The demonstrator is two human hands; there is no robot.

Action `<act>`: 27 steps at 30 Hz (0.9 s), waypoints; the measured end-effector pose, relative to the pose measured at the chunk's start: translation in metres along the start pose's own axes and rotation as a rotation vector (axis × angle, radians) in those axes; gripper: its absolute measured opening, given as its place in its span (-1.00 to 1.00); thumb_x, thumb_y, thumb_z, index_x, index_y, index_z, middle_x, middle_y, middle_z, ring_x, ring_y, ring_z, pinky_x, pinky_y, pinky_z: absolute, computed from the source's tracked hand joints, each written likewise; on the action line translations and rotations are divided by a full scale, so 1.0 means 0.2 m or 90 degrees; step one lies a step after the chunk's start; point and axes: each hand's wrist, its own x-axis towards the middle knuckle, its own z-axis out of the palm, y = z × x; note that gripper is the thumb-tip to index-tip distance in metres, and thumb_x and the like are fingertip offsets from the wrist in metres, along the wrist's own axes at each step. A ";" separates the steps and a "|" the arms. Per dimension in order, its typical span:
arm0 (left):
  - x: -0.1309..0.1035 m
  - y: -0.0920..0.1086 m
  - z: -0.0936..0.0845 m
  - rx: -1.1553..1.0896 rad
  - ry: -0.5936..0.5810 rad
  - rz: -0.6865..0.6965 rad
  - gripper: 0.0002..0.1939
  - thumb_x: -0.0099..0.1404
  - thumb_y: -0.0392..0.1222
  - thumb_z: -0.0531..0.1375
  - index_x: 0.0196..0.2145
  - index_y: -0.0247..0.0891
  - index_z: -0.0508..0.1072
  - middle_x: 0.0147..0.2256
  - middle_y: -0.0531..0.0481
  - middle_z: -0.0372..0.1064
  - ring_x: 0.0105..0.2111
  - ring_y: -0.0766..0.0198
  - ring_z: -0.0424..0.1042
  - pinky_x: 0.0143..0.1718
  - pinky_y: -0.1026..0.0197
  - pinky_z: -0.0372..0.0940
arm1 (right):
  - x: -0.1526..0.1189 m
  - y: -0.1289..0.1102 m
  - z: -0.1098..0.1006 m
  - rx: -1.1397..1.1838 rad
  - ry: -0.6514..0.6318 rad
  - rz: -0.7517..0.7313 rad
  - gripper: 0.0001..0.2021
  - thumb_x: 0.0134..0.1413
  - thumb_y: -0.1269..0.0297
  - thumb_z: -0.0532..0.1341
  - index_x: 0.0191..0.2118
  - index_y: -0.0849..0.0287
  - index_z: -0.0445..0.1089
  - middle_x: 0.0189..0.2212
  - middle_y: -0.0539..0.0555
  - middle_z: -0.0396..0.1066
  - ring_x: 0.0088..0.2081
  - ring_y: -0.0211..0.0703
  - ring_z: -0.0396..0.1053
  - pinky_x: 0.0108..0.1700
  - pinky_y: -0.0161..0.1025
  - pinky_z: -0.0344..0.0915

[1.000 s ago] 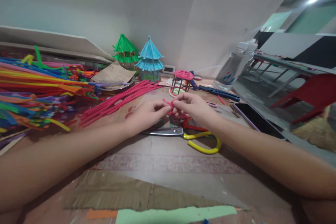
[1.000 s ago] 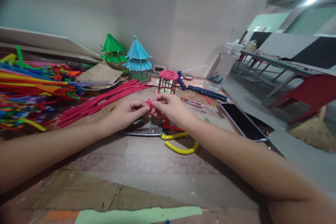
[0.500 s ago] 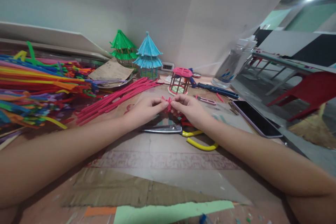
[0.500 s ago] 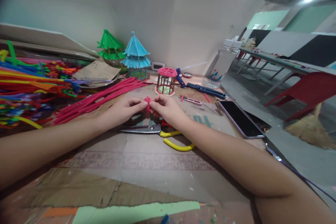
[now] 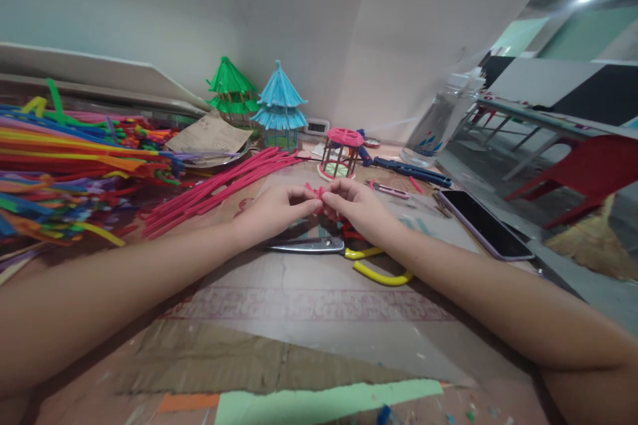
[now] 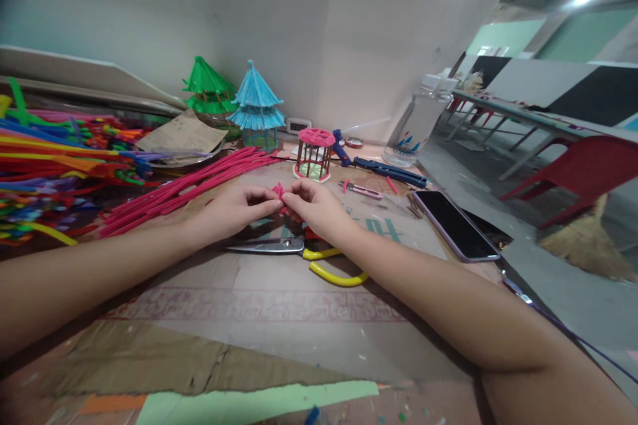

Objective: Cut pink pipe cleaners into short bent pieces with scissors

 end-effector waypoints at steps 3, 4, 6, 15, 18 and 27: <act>0.00 0.00 0.00 0.011 0.006 -0.006 -0.66 0.29 0.05 0.12 -0.35 -0.26 0.54 -0.35 -0.01 0.54 -0.30 0.18 0.48 -0.28 0.24 0.29 | 0.00 -0.01 0.00 -0.008 0.001 -0.012 -0.79 0.00 0.17 0.29 -0.38 0.17 0.30 -0.57 -0.11 0.33 -0.54 -0.36 0.26 -0.45 -0.35 0.22; 0.00 0.00 0.00 0.021 0.016 -0.010 -0.65 0.30 0.05 0.11 -0.35 -0.27 0.54 -0.35 -0.01 0.54 -0.31 0.19 0.48 -0.29 0.24 0.28 | -0.01 -0.01 0.00 -0.011 0.004 -0.020 -0.80 0.01 0.18 0.28 -0.38 0.17 0.29 -0.57 -0.12 0.33 -0.55 -0.36 0.25 -0.45 -0.35 0.22; 0.00 0.00 0.00 0.065 0.036 -0.015 -0.64 0.32 0.06 0.09 -0.34 -0.26 0.54 -0.35 -0.02 0.54 -0.33 0.18 0.47 -0.29 0.23 0.28 | 0.00 -0.02 -0.01 -0.023 0.009 -0.030 -0.81 0.04 0.18 0.25 -0.38 0.16 0.27 -0.58 -0.12 0.33 -0.56 -0.36 0.24 -0.46 -0.35 0.21; 0.02 0.03 -0.05 0.291 0.043 0.005 -0.65 0.34 0.01 0.08 -0.35 -0.24 0.57 -0.35 -0.02 0.53 -0.33 0.17 0.44 -0.33 0.22 0.21 | -0.09 -0.36 -0.21 -0.218 -0.019 -0.131 -0.82 0.02 0.15 0.31 -0.38 0.16 0.41 -0.43 0.01 0.45 -0.40 -0.25 0.38 -0.32 -0.27 0.33; 0.04 -0.02 -0.09 0.350 0.058 0.039 -0.66 0.33 0.01 0.08 -0.35 -0.23 0.55 -0.34 -0.03 0.52 -0.33 0.16 0.43 -0.31 0.21 0.22 | -0.21 -0.57 -0.32 -0.276 -0.182 -0.049 -0.69 -0.08 -0.04 0.35 -0.47 0.12 0.44 -0.51 0.03 0.47 -0.41 -0.18 0.43 -0.35 -0.23 0.37; 0.08 -0.12 -0.13 0.446 0.066 0.103 -0.65 0.35 0.02 0.05 -0.39 -0.25 0.50 -0.37 -0.06 0.48 -0.31 0.14 0.41 -0.28 0.17 0.21 | -0.30 -0.71 -0.35 -0.404 -0.542 0.058 -0.85 0.07 0.19 0.32 -0.25 0.08 0.59 -0.32 0.08 0.59 -0.27 -0.16 0.52 -0.20 -0.32 0.38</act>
